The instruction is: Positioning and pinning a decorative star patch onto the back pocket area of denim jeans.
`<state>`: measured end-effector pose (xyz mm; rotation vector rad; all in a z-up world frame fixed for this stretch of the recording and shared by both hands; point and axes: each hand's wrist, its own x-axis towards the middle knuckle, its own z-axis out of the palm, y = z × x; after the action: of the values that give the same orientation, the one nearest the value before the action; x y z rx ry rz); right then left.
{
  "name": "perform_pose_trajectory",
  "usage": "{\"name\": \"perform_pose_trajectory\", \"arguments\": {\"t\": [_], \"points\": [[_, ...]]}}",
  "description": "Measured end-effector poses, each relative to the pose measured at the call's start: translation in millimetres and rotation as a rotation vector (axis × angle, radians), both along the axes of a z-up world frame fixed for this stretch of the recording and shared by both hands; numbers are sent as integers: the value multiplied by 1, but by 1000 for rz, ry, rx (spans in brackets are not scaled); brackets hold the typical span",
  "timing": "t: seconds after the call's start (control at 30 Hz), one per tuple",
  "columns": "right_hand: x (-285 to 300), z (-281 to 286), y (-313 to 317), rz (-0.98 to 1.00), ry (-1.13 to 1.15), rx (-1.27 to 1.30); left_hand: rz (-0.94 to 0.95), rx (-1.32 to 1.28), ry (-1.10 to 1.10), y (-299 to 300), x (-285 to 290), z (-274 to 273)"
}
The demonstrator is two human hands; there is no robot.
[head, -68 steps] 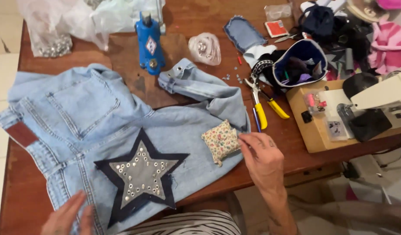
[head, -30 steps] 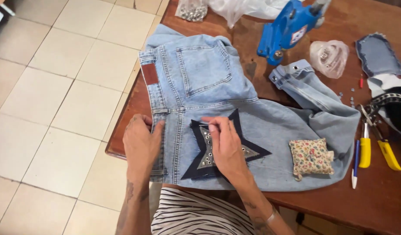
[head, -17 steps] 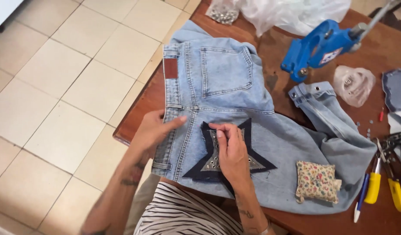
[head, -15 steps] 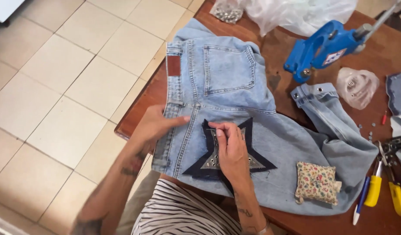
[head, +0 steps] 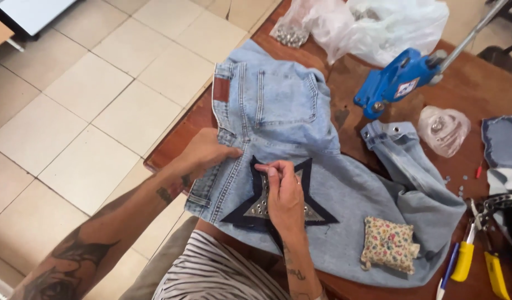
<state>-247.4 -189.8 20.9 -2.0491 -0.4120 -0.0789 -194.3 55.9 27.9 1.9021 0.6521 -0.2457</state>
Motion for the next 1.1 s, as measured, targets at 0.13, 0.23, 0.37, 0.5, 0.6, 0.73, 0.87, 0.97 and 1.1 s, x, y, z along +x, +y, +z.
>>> {"name": "perform_pose_trajectory", "arguments": {"t": [0.13,0.23,0.37,0.5,0.6,0.73,0.87,0.97,1.1], "points": [[2,-2,-1,-10,6,5,-69,98,71,0,16,-28],[-4,2,-2,6,7,9,-38,80,87,-9,11,-38],[0,-3,-4,9,27,12,-48,116,108,-20,4,14],[0,-5,-3,4,13,1,-84,212,183,-44,-3,64],[-1,-4,-3,-27,68,4,-81,297,162,-51,4,48],[-3,-4,-1,-90,72,58,-54,361,112,-51,7,19],[-2,-9,-3,-190,-33,81,-52,367,103,-47,5,16],[-1,-12,-3,-203,-108,40,-41,324,87,-42,0,14],[-1,-18,-3,-219,-150,9,-46,288,72,-42,-3,19]]}}
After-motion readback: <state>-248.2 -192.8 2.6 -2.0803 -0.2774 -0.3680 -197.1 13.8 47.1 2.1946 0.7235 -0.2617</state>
